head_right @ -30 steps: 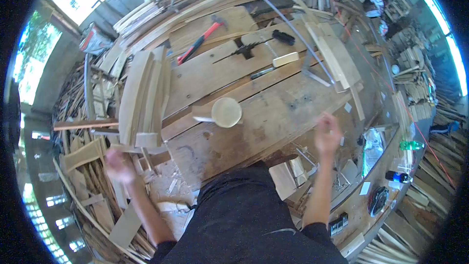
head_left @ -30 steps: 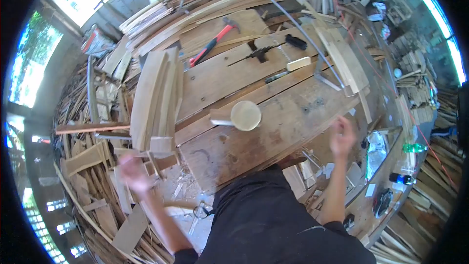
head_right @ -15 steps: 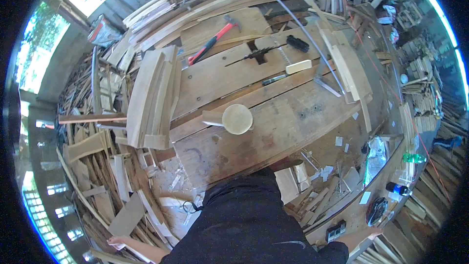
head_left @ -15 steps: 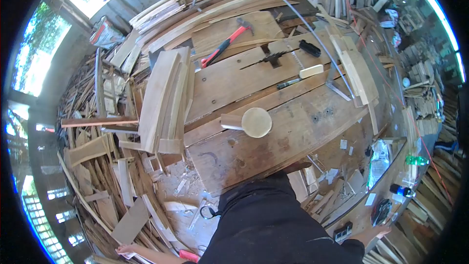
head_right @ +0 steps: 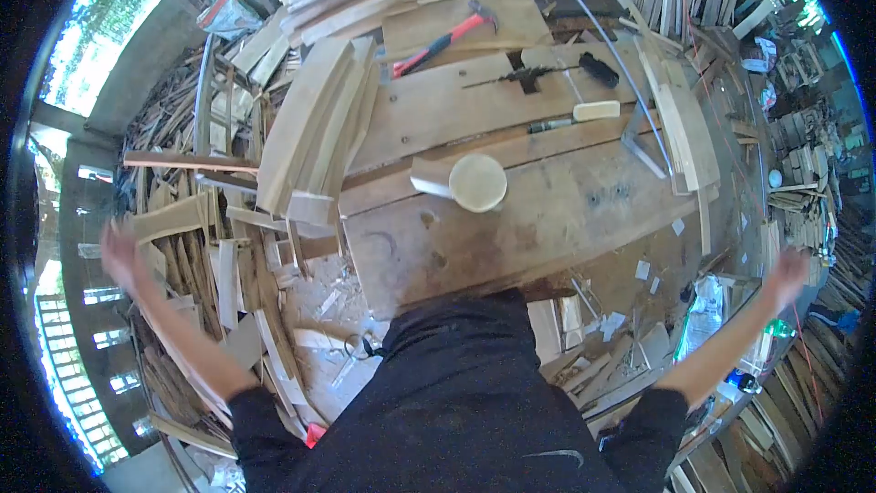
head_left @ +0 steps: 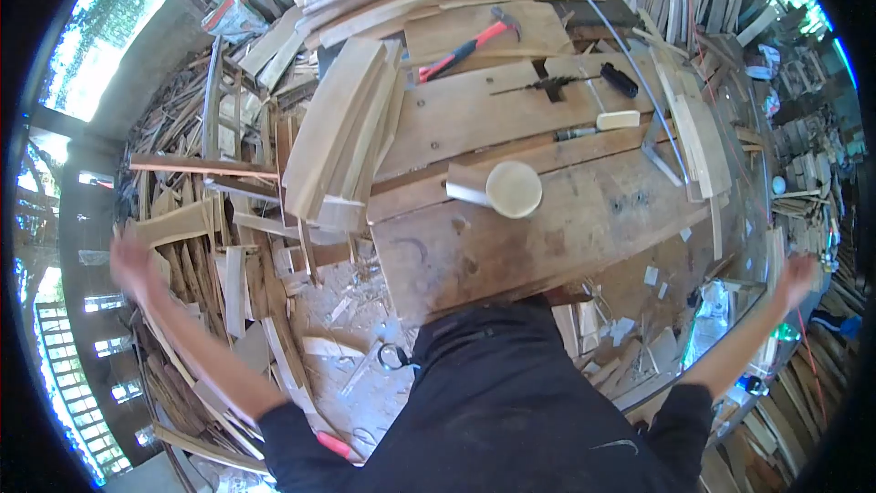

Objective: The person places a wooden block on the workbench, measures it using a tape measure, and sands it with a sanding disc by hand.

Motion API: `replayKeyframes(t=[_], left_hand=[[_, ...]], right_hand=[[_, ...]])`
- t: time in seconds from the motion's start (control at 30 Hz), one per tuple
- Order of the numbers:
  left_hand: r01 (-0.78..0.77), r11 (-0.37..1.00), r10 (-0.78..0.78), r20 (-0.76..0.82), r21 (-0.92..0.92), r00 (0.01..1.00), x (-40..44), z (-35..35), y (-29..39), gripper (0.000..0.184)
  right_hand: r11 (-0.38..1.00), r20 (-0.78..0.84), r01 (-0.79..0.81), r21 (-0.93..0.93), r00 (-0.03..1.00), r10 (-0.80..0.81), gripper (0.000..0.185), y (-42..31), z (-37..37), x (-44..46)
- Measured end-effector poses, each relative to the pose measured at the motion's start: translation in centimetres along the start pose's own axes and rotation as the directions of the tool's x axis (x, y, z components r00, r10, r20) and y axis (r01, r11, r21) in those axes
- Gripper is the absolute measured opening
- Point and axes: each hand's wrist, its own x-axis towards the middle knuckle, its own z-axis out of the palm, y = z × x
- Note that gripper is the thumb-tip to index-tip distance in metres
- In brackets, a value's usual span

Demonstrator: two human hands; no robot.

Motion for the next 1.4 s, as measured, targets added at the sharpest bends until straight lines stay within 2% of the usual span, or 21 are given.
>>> replayKeyframes(t=[0.07,0.1,0.13,0.17,0.2,0.23,0.3,0.37,0.43,0.5,0.63,0.7,0.8,0.9,0.93,1.0,1.13,1.27,1.3,1.33,1.4], left_hand=[[0.034,0.954,0.048,0.261,-0.298,0.964,1.7,15.7,4.3,0.04],[-0.014,0.934,0.185,0.448,-0.358,0.875,-0.2,22.7,10.8,0.032],[-0.099,0.903,0.359,0.609,-0.418,0.707,-4.2,27.4,17.3,0.025],[-0.172,0.855,0.499,0.689,-0.488,0.525,-7.7,30.9,21.9,0.019],[-0.22,0.817,0.576,0.729,-0.534,0.369,-11.1,33.5,25.1,0.018],[-0.312,0.748,0.662,0.697,-0.586,0.275,-13.5,35.8,25.8,0.019],[-0.373,0.797,0.568,0.799,-0.475,0.196,-17.1,36.5,25.4,0.017],[-0.461,0.8,0.502,0.849,-0.383,0.166,-20.0,37.6,20.3,0.038],[-0.477,0.832,0.402,0.9,-0.282,0.17,-22.9,36.9,16.9,0.068],[-0.443,0.864,0.386,0.88,-0.239,0.278,-24.9,37.3,13.2,0.083],[-0.068,0.963,0.265,0.879,-0.26,0.396,-28.5,38.9,8.5,0.066],[-0.019,0.958,0.264,0.86,-0.285,0.437,-30.7,38.9,8.8,0.059],[0.128,0.901,0.266,0.76,-0.415,0.594,-34.4,39.5,8.5,0.051],[0.191,0.907,0.226,0.815,-0.376,0.533,-35.8,39.2,7.7,0.048],[0.176,0.905,0.249,0.818,-0.387,0.519,-35.9,39.1,7.3,0.051],[0.161,0.905,0.249,0.799,-0.393,0.548,-35.9,38.8,8.5,0.053],[0.155,0.93,0.178,0.779,-0.333,0.601,-36.5,39.1,9.9,0.056],[0.018,0.907,0.316,0.709,-0.421,0.63,-37.0,40.8,7.9,0.054],[0.31,0.813,0.226,0.758,-0.492,0.612,-37.2,41.0,7.5,0.053],[0.199,0.867,0.257,0.752,-0.457,0.606,-37.1,40.6,6.7,0.052],[0.084,0.908,0.284,0.748,-0.411,0.6,-35.3,38.8,9.1,0.052]], right_hand=[[0.847,0.309,0.077,-0.526,0.945,0.106,0.035,9.0,23.9,1.9],[0.778,0.47,0.169,-0.605,0.865,0.177,0.031,10.5,36.5,-2.8],[0.744,0.617,0.261,-0.615,0.747,0.248,0.028,10.8,47.1,-7.4],[0.776,0.744,0.375,-0.508,0.645,0.175,0.026,11.1,54.6,-14.0],[0.736,0.815,0.414,-0.536,0.483,0.321,0.022,10.5,60.2,-18.3],[0.762,0.885,0.47,-0.446,0.359,0.296,0.025,9.9,63.3,-22.0],[0.763,0.886,0.489,-0.422,0.4,0.234,0.025,12.5,64.0,-27.4],[0.718,0.889,0.551,-0.425,0.404,0.216,0.026,15.7,61.7,-31.3],[0.628,0.883,0.632,-0.454,0.416,0.22,0.034,18.5,58.5,-35.1],[0.587,0.858,0.634,-0.503,0.446,0.254,0.044,20.3,55.8,-38.2],[0.475,0.871,0.732,-0.489,0.443,0.215,0.058,22.5,53.3,-40.9],[0.394,0.879,0.786,-0.477,0.432,0.201,0.059,23.2,53.5,-42.1],[0.479,0.878,0.743,-0.467,0.452,0.156,0.053,24.5,55.4,-44.6],[0.579,0.93,0.744,-0.333,0.362,0.068,0.047,24.4,55.4,-45.7],[0.562,0.948,0.774,-0.292,0.312,0.063,0.043,24.0,54.6,-44.8],[0.533,0.933,0.776,-0.337,0.35,0.08,0.044,24.1,52.0,-42.2],[0.399,0.818,0.734,-0.55,0.571,0.077,0.044,24.2,50.3,-39.9],[0.641,0.885,0.655,-0.399,0.459,0.081,0.042,24.6,54.2,-45.1],[0.651,0.911,0.667,-0.363,0.399,0.099,0.042,24.1,54.5,-45.6],[0.664,0.934,0.674,-0.325,0.337,0.115,0.043,23.8,54.8,-45.8],[0.585,0.883,0.691,-0.426,0.459,0.101,0.041,24.0,51.7,-43.0]])
